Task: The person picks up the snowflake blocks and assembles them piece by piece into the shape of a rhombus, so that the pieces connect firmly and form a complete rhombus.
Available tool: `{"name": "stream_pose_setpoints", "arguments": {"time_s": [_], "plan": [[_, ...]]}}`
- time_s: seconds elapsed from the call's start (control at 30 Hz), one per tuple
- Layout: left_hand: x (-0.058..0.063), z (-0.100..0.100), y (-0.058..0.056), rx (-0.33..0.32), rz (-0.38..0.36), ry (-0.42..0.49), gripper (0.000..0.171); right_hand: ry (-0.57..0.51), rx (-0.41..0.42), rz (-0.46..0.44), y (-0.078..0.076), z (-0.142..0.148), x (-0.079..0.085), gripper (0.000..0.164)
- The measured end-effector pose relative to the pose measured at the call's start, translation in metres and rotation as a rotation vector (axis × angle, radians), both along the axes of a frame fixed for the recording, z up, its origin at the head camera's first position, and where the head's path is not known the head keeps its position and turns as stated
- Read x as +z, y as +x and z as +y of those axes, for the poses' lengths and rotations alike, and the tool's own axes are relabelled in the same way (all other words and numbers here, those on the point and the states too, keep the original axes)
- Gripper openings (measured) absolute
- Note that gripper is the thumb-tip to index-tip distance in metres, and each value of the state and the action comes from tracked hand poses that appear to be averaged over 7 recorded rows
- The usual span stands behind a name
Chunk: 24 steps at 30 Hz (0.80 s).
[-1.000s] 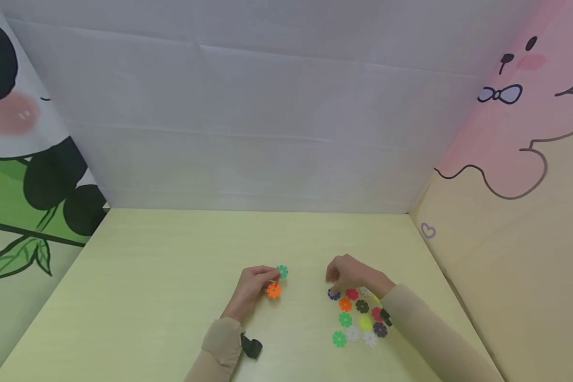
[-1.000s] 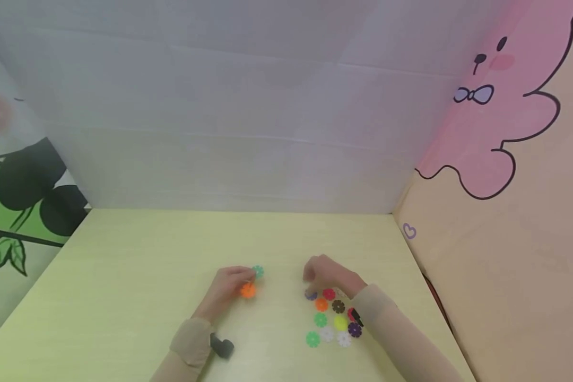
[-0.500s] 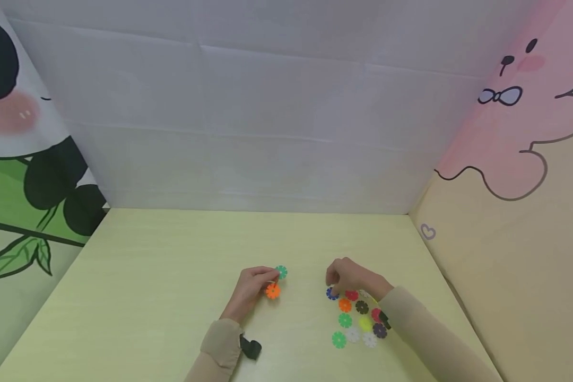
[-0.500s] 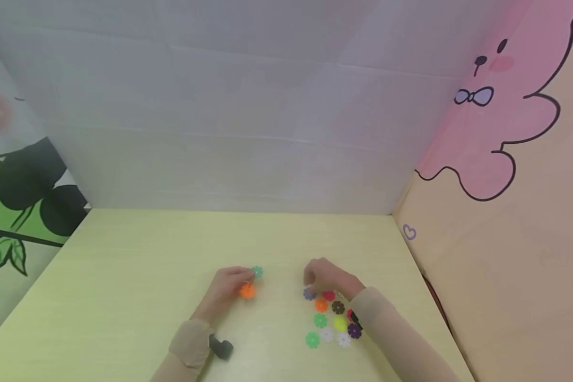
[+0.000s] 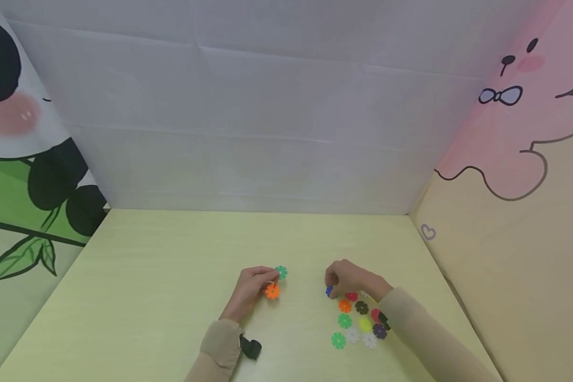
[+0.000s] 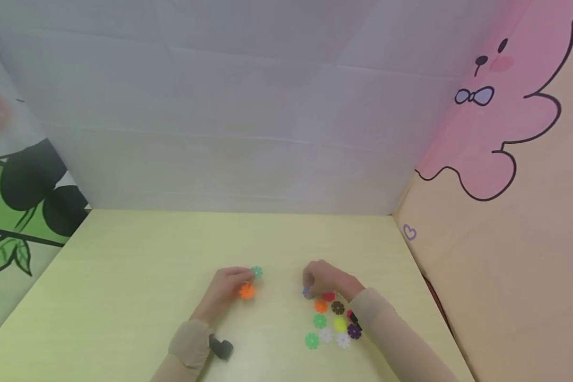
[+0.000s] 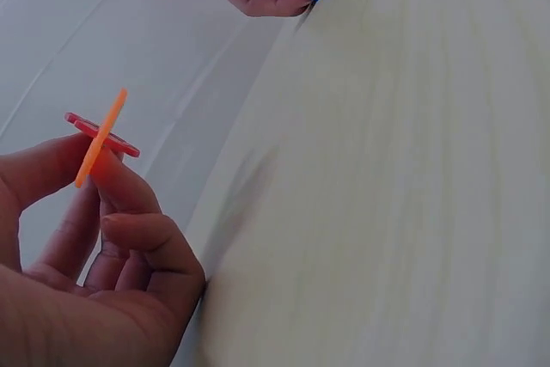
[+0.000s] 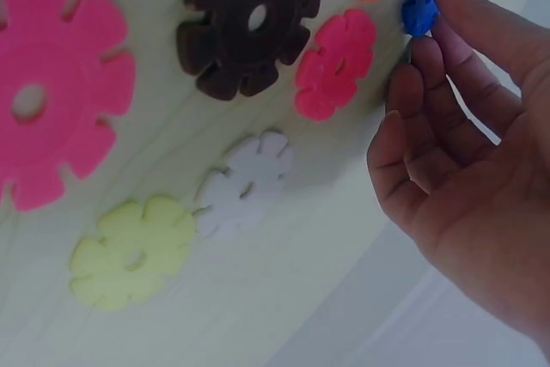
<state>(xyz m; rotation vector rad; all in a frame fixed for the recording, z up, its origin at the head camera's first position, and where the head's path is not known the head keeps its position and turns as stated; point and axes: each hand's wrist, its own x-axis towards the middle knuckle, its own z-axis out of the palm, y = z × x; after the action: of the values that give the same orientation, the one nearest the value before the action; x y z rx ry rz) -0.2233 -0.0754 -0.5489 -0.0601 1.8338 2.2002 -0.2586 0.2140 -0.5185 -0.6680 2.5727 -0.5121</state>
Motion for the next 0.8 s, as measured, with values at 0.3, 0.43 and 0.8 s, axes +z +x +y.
{"name": "stream_pose_setpoints", "arguments": {"time_s": [0.3,0.43,0.8], "plan": [[-0.013,0.002,-0.006,0.020,0.004,-0.005,0.026,-0.055,-0.012,0.008,-0.003,0.003,0.000,0.019],[-0.012,0.002,-0.005,0.018,0.009,-0.023,0.025,-0.111,-0.005,-0.005,-0.009,0.004,-0.002,0.013],[-0.009,0.004,-0.006,0.005,0.017,-0.052,0.024,-0.331,0.072,0.063,-0.022,-0.013,0.013,0.004]]}}
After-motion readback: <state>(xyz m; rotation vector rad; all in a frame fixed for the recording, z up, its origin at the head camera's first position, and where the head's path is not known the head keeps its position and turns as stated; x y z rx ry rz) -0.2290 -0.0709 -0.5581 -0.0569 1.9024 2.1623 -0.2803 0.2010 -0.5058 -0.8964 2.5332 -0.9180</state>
